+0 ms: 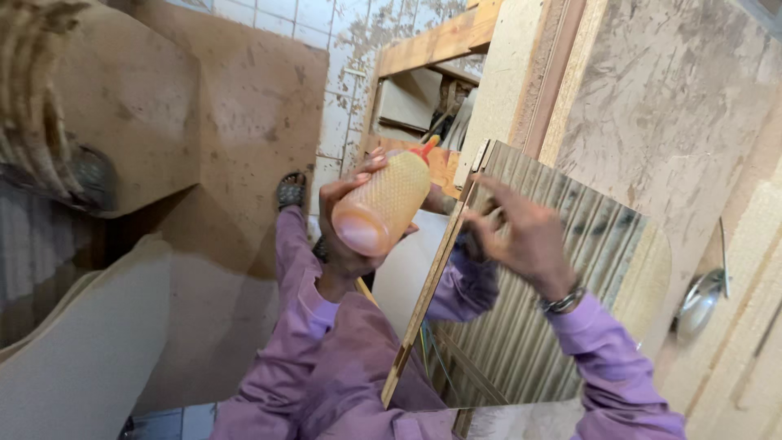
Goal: The person applies glue from a squeeze bottle along the edges of a mirror frame. They repeatedly lift the mirror, apply glue to the perimeter, and set it back down on a wooden workbench.
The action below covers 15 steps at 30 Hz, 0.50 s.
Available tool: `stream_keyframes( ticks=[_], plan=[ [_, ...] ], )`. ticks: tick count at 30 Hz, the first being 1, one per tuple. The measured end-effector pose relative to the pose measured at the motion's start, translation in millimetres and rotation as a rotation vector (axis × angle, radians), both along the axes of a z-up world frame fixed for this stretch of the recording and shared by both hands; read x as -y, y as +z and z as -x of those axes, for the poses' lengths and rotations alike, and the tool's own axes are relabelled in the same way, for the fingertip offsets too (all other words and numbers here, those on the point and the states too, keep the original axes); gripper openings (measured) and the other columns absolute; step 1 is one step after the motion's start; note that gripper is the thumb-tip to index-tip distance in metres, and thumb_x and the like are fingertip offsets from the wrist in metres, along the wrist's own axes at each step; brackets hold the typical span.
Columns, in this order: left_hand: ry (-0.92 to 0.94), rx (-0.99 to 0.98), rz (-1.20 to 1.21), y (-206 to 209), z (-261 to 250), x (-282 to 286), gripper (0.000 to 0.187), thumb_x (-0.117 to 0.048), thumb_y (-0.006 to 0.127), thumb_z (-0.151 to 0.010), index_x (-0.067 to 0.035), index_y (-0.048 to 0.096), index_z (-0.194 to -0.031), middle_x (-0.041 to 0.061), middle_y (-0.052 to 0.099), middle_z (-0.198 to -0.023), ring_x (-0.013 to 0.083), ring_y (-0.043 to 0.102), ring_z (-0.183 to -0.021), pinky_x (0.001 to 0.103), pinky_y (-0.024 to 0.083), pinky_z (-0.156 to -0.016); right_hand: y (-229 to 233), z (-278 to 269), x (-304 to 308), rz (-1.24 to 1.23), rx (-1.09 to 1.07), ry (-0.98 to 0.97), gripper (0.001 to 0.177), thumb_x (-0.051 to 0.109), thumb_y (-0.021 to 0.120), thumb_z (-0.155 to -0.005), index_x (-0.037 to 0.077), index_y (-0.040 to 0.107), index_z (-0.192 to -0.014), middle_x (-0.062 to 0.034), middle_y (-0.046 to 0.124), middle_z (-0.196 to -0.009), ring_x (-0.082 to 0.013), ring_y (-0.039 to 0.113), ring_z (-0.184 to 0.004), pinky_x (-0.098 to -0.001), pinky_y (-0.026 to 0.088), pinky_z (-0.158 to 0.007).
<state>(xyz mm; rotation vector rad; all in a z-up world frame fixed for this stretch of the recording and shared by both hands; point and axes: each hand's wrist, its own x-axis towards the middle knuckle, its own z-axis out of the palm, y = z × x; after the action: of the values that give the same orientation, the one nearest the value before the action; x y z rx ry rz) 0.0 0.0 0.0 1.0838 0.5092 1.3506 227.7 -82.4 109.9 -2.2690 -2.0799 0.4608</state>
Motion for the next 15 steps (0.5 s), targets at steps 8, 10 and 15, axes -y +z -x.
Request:
stream_keyframes(
  ticks=[8,10,15],
  plan=[
    [-0.079,0.225,0.394,-28,-28,26,0.076,-0.032,0.084,-0.094,-0.010,0.036,-0.147,0.019,0.050,-0.156,0.0324,0.048,-0.148,0.049,0.038,-0.129,18,-66,-50,0.319,0.256,-0.045,0.084,0.061,0.081,-0.081,0.015,0.060,-0.148,-0.0076,0.057,-0.055,-0.0178,0.059,-0.046,-0.0353,0.048,-0.048],
    [-0.080,0.360,0.498,-34,-41,31,0.079,-0.032,0.084,-0.094,-0.007,0.034,-0.150,0.019,0.048,-0.158,0.0320,0.047,-0.148,0.048,0.036,-0.129,20,-65,-63,0.345,0.213,-0.011,0.082,0.060,0.081,-0.079,0.017,0.063,-0.146,-0.0074,0.054,-0.054,-0.0193,0.058,-0.046,-0.0368,0.046,-0.049],
    [-0.094,0.534,0.652,-49,-59,45,0.082,-0.025,0.085,-0.094,0.002,0.035,-0.153,0.019,0.049,-0.157,0.0313,0.045,-0.147,0.045,0.033,-0.127,25,-62,-86,0.436,0.149,0.004,0.078,0.057,0.082,-0.075,0.021,0.067,-0.143,-0.0109,0.055,-0.052,-0.0241,0.060,-0.047,-0.0403,0.045,-0.052]
  ],
)
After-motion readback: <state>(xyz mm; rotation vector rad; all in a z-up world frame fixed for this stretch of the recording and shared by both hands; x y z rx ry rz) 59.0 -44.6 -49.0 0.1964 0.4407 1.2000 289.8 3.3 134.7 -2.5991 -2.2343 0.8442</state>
